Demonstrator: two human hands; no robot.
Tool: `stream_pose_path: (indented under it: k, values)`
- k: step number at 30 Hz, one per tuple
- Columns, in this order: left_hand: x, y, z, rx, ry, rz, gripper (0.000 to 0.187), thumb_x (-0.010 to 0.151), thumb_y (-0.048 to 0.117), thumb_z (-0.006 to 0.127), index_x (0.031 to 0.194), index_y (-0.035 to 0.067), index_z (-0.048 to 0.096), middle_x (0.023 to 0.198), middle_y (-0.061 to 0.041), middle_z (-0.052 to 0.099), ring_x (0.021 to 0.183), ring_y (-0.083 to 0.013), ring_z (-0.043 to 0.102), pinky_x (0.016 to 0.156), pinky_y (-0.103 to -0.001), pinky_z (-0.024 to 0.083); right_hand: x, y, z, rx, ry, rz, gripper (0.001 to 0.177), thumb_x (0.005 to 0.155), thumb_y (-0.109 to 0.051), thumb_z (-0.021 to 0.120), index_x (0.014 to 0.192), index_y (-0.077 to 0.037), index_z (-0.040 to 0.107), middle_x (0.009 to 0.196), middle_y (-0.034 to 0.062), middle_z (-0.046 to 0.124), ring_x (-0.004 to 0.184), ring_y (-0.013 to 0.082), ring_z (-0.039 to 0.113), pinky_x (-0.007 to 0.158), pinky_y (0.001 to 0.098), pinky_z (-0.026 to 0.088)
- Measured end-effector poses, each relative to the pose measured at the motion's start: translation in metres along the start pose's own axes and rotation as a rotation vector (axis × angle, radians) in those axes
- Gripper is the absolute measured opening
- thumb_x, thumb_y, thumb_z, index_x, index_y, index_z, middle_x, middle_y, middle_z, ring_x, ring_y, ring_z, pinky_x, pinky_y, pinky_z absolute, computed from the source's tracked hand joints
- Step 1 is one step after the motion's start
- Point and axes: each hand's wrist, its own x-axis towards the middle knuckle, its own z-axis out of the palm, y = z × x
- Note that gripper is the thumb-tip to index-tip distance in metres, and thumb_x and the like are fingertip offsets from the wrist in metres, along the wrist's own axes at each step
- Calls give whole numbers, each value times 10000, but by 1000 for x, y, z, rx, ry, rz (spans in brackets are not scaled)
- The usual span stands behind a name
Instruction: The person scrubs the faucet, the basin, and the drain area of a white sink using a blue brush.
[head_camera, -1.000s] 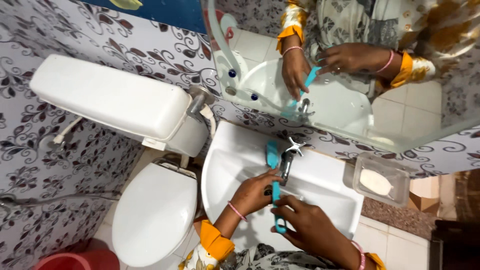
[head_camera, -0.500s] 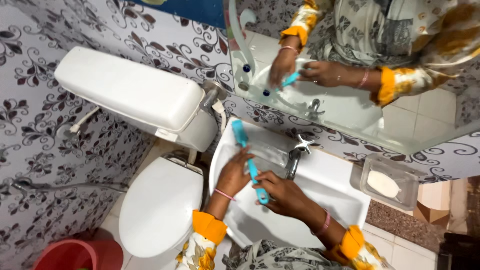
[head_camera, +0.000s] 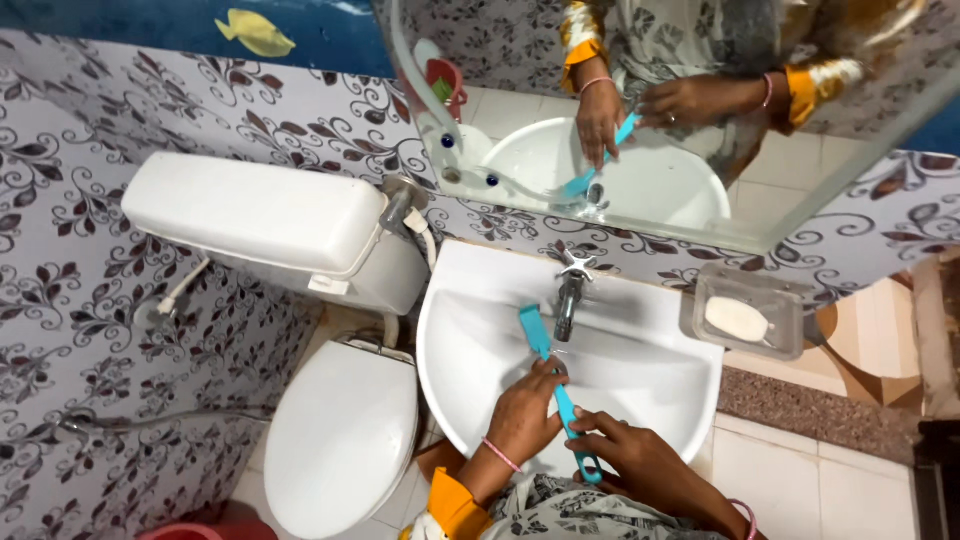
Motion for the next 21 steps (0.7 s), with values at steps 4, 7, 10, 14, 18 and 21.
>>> stream_pose_path:
  k: [4, 7, 10, 14, 18, 21]
  values:
    - [-11, 15, 25, 54, -171, -32, 349, 838, 88, 698, 1186, 52, 690, 1406, -258, 606, 1253, -368, 634, 1046, -443, 511, -25, -4, -3, -18, 3, -7, 407, 795, -164, 841, 1174, -101, 707, 1275, 73, 654, 990, 272, 746, 820, 380, 609]
    - [-11, 36, 44, 46, -426, -53, 351, 870, 73, 671, 1221, 65, 674, 1411, -267, 592, 1194, -386, 656, 1014, -449, 519, -49, 1, -3, 23, 23, 114, 422, 774, -118, 809, 1184, -115, 708, 1236, 51, 681, 991, 263, 745, 837, 366, 616]
    - [9, 63, 49, 94, -522, 37, 362, 902, 65, 637, 1264, 69, 642, 1431, -270, 580, 1165, -425, 656, 995, -470, 522, -73, 3, -12, -29, 195, 189, 362, 756, -146, 804, 1112, -140, 737, 1220, 28, 706, 1010, 244, 750, 849, 352, 622]
    - [51, 79, 64, 175, -199, 329, 372, 859, 69, 633, 1231, 46, 643, 1460, -313, 541, 1326, -443, 576, 1126, -484, 450, -96, 6, -24, -219, 572, 75, 339, 772, -159, 764, 1109, -134, 732, 1206, 39, 689, 1195, 281, 688, 924, 373, 581]
    - [73, 48, 81, 239, -137, 278, 368, 848, 81, 592, 1210, 59, 653, 1446, -301, 538, 1323, -451, 552, 1118, -488, 426, -65, 40, -19, -13, 532, 215, 391, 779, -155, 792, 1164, -115, 734, 1285, 80, 670, 1176, 271, 674, 915, 402, 570]
    - [78, 17, 67, 396, -60, 210, 263, 925, 70, 652, 1187, 94, 648, 1504, -256, 537, 1371, -406, 569, 1190, -454, 433, -26, 54, -7, 56, 507, -74, 354, 826, -220, 785, 1155, -101, 737, 1254, 99, 658, 1218, 307, 656, 926, 398, 573]
